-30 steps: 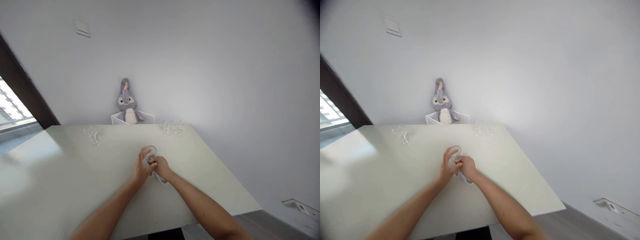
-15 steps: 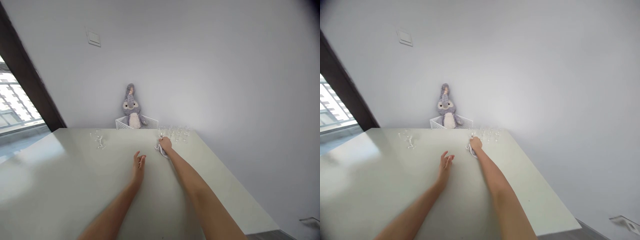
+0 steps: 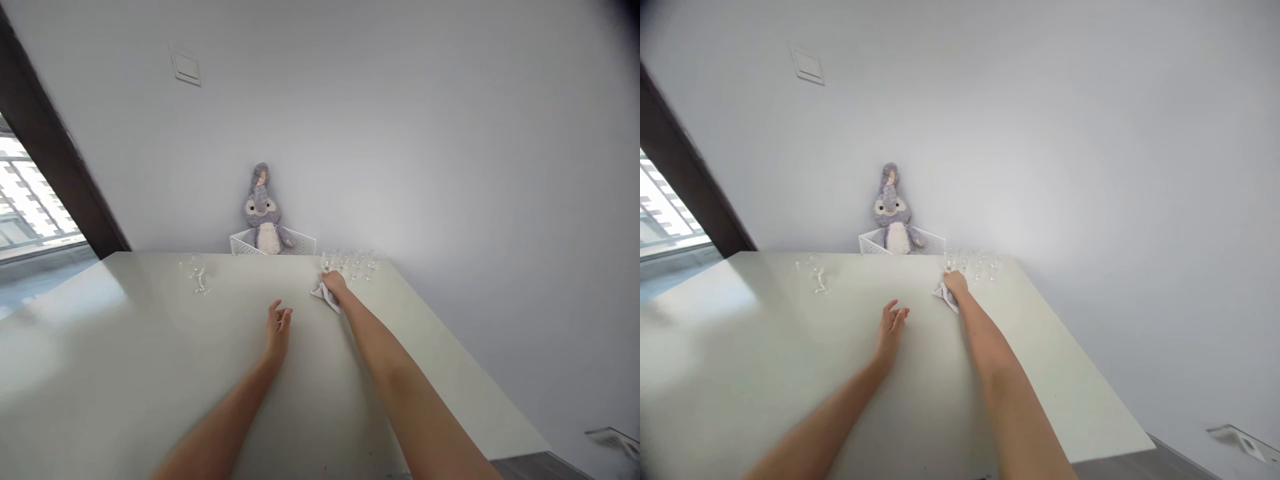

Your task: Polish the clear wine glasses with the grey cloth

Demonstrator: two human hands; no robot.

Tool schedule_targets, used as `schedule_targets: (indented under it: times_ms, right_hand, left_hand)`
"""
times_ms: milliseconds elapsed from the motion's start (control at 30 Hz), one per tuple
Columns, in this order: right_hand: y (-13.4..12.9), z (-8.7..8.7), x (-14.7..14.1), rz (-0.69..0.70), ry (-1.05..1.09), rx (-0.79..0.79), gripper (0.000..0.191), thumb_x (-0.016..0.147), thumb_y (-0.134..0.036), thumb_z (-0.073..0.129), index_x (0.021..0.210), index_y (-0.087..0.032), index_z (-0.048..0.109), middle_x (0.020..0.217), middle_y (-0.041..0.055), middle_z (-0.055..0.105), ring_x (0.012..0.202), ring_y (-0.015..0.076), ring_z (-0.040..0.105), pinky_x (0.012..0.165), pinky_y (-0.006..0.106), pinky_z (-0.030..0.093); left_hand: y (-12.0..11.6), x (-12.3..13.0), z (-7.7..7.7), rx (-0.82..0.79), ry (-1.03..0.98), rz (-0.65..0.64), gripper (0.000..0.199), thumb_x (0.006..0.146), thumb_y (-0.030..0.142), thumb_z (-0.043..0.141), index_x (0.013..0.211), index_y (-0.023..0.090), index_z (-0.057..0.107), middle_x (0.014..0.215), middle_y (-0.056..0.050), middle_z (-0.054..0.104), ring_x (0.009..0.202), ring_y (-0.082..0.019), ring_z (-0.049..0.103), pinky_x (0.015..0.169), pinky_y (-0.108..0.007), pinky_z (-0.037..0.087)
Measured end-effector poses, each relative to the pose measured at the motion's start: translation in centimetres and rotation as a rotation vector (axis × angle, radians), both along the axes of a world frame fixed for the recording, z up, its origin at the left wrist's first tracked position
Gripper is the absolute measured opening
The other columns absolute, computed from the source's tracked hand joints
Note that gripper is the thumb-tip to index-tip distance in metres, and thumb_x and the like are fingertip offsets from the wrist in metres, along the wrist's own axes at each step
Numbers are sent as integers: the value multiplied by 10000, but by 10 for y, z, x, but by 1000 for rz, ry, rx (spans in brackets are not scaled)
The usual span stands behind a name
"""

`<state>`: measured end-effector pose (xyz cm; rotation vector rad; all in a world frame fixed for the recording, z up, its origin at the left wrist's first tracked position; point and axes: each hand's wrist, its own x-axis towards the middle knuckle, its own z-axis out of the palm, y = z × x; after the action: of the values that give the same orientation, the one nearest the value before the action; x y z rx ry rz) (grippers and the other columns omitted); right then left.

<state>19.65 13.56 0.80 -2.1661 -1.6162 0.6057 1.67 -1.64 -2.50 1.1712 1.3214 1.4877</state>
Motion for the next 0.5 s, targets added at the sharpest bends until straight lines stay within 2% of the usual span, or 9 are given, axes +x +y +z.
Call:
schedule_targets:
  times_ms: [167, 367, 500]
  right_hand:
    - [0, 5, 6, 42, 6, -71, 304, 840, -316, 489, 1096, -153, 499, 1094, 69, 522, 925, 183, 541, 775, 378, 465]
    - [3, 1, 7, 74, -31, -62, 305, 839, -309, 490, 1101, -153, 497, 1102, 76, 518, 934, 185, 538, 778, 374, 463]
    - [6, -4, 6, 80, -48, -31, 305, 839, -308, 491, 1104, -156, 493, 1106, 76, 515, 932, 181, 538, 778, 378, 465]
  left_hand:
    - [0, 0, -2, -7, -5, 0, 455, 753, 438, 481, 1149, 228, 399, 880, -37, 558, 750, -150, 518, 696, -293, 380]
    - [-3, 0, 6, -17, 33, -25, 463, 764, 436, 454, 1163, 214, 376, 859, -38, 556, 711, -143, 501, 672, -291, 385]
    - [-1, -1, 3, -10, 33, -20, 464, 763, 431, 453, 1159, 203, 375, 841, -38, 553, 707, -145, 500, 662, -290, 382]
